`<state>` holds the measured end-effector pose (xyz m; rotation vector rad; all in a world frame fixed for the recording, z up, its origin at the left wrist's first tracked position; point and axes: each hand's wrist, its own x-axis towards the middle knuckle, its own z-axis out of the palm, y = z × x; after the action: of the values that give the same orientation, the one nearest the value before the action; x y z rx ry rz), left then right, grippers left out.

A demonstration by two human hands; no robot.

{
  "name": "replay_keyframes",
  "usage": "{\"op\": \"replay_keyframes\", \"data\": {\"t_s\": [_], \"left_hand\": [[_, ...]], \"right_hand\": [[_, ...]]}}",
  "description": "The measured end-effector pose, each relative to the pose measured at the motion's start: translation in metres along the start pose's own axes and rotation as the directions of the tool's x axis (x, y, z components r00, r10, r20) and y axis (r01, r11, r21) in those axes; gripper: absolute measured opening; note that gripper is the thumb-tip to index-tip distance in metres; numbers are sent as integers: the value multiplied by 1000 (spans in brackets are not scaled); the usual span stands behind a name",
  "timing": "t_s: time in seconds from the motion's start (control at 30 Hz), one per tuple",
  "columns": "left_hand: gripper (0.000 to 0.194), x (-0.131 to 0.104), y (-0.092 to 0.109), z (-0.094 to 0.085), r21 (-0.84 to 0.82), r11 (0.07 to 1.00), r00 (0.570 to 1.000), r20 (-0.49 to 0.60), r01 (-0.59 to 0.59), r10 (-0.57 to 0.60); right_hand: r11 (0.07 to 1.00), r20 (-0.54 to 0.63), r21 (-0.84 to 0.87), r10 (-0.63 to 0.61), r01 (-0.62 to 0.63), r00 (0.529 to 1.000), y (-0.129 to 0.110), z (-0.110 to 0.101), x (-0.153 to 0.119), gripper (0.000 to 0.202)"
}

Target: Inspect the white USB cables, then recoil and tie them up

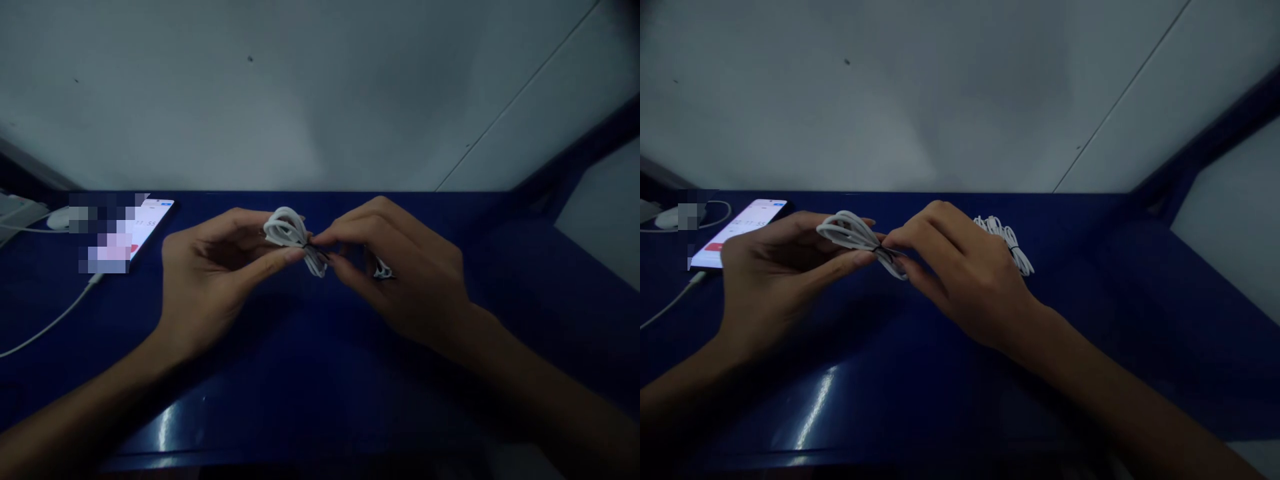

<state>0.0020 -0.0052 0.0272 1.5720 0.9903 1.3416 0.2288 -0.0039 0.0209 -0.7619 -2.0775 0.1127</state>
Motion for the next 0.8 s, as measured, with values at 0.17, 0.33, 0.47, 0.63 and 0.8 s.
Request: {"op": "replay_keyframes", "data": {"t_s": [0.17,0.33,0.47,0.63,0.8], "left_hand": [[20,0,3,0,-29,999,999,23,46,-46],[16,0,6,0,1,997,995,52,82,-82],[14,-1,5,0,34,999,998,53,38,-40],[26,-4,0,3,89,993,997,4,-83,83],[20,-8,0,-2,274,941,979,8,-199,205]], "right_hand": [[994,-41,-63,-96,93,995,6,1,-1,15],[994,-49,-45,-98,96,994,10,4,-3,17],[997,-54,9,-74,74,996,5,6,-2,12],[969,-52,205,148,-135,988,-5,10,-3,12],[776,99,493,400,-394,911,-11,11,-5,16]]}}
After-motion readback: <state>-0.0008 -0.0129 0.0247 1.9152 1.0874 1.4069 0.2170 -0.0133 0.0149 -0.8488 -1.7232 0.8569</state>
